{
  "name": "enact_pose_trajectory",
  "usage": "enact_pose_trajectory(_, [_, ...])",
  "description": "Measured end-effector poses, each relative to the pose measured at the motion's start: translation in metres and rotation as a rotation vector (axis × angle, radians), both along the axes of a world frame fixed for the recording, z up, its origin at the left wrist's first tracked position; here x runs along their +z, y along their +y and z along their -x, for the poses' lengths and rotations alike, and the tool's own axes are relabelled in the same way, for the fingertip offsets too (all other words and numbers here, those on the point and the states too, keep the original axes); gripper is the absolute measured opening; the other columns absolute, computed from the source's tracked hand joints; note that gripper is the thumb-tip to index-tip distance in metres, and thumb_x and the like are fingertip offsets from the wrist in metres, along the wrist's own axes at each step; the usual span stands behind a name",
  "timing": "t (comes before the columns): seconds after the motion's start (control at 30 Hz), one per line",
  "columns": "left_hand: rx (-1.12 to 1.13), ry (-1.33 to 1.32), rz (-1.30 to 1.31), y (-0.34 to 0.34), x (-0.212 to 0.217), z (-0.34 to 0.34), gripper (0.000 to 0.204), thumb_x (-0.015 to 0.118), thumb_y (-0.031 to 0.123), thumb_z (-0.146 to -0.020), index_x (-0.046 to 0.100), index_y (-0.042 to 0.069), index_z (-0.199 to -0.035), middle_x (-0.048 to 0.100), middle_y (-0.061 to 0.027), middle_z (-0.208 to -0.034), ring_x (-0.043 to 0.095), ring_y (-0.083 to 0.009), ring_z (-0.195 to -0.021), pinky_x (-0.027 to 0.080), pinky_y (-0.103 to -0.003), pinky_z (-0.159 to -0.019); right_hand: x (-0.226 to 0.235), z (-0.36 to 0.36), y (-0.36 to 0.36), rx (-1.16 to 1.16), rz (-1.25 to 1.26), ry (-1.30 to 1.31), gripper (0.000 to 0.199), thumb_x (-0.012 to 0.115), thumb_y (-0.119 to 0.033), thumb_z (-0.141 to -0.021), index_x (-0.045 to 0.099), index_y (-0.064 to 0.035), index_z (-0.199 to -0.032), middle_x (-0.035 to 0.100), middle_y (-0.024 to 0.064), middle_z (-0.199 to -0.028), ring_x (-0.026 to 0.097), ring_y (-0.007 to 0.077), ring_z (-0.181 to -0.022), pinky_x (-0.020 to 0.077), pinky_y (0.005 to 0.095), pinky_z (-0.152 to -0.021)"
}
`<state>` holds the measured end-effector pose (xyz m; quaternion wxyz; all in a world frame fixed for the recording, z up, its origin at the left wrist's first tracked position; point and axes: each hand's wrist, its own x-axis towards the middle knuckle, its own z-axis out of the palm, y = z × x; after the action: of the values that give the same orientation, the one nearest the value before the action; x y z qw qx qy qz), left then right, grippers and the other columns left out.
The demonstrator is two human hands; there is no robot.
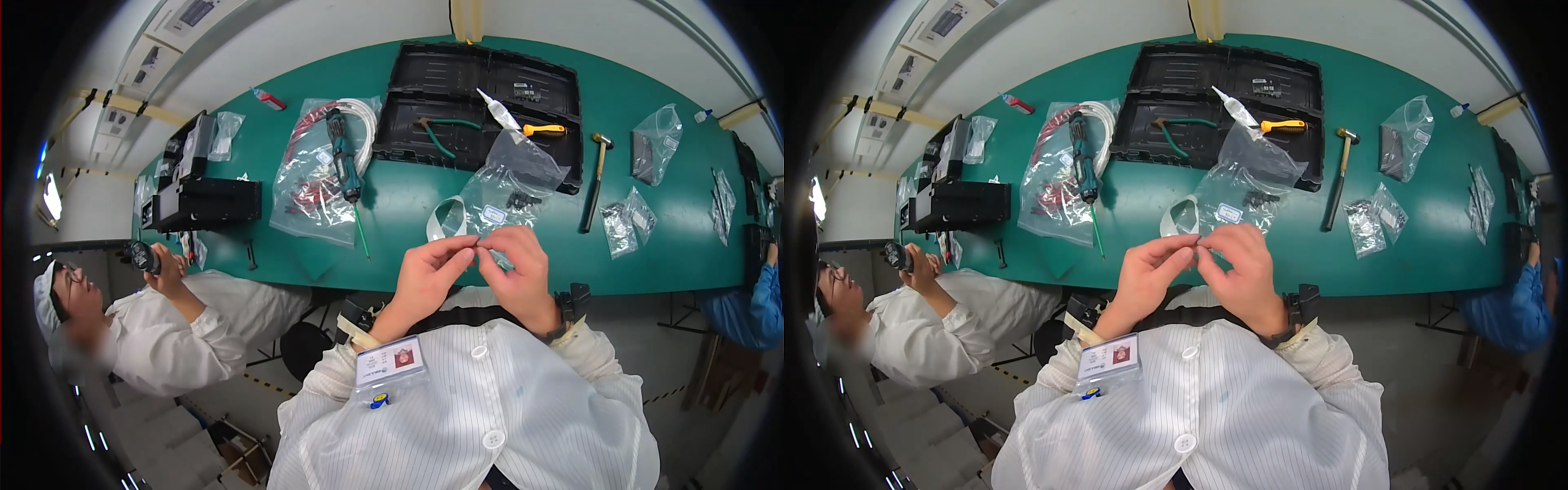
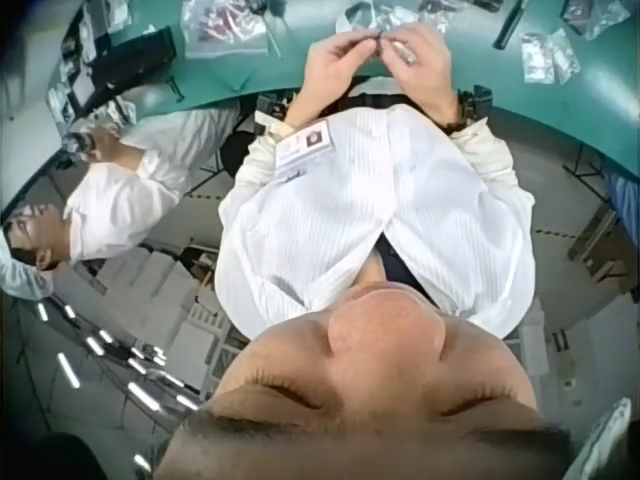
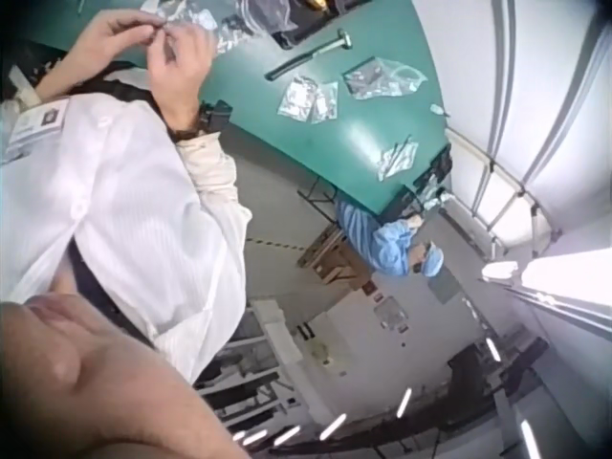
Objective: The recorder prepares labels and applies them to small electronic components at a laboratory workbench.
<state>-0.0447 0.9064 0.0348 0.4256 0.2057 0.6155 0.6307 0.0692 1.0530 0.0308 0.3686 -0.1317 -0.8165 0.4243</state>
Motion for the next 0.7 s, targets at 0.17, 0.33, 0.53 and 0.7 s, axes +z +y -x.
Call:
enact_pose_trajectory(0.17, [0.032, -0.12, -0.072, 0.005, -0.002, -0.003, 0.03, 0.068, 0.009, -0.101, 0.067, -0.004, -0.127, 0.073, -0.0072, -0.11, 0.068, -0.0108, -0.097, 0.056, -0.027, -0.086, 0.002, -0.006, 0.002, 0.037, 0.029, -0.02, 0.017, 0.078, -0.002, -0.077, 0.075, -0.0033, -0.094, 0.068, 0.0087, -0.092, 0.063, 0.0272, -0.083, 0.0492, 0.0379, -0.075])
enact_pose_trajectory(0.33, [0.081, -0.212, -0.016, 0.01, -0.007, -0.006, 0.027, 0.068, 0.012, -0.1, 0.068, -0.002, -0.124, 0.074, -0.0075, -0.106, 0.068, -0.0118, -0.091, 0.056, -0.028, -0.083, 0.001, -0.016, 0.009, 0.073, 0.053, -0.046, 0.019, 0.077, -0.002, -0.078, 0.076, -0.0036, -0.097, 0.068, 0.0094, -0.095, 0.063, 0.0272, -0.085, 0.0498, 0.0368, -0.074])
enact_pose_trajectory(0.53, [0.089, -0.245, 0.017, 0.019, -0.011, -0.015, 0.023, 0.065, 0.012, -0.102, 0.068, -0.001, -0.121, 0.074, -0.0071, -0.102, 0.068, -0.0124, -0.089, 0.056, -0.029, -0.083, -0.006, -0.023, 0.027, -0.008, 0.163, -0.06, 0.017, 0.077, -0.004, -0.08, 0.076, -0.0026, -0.097, 0.069, 0.0105, -0.095, 0.066, 0.0274, -0.088, 0.0523, 0.0367, -0.077])
enact_pose_trajectory(0.7, [0.064, -0.168, 0.068, 0.029, -0.011, -0.026, 0.023, 0.065, 0.013, -0.102, 0.068, -0.002, -0.12, 0.074, -0.0069, -0.101, 0.068, -0.0122, -0.09, 0.057, -0.029, -0.082, -0.006, -0.03, 0.038, 0.077, 0.305, -0.104, 0.014, 0.076, -0.004, -0.08, 0.076, -0.0021, -0.094, 0.07, 0.0103, -0.093, 0.066, 0.026, -0.087, 0.052, 0.0359, -0.077])
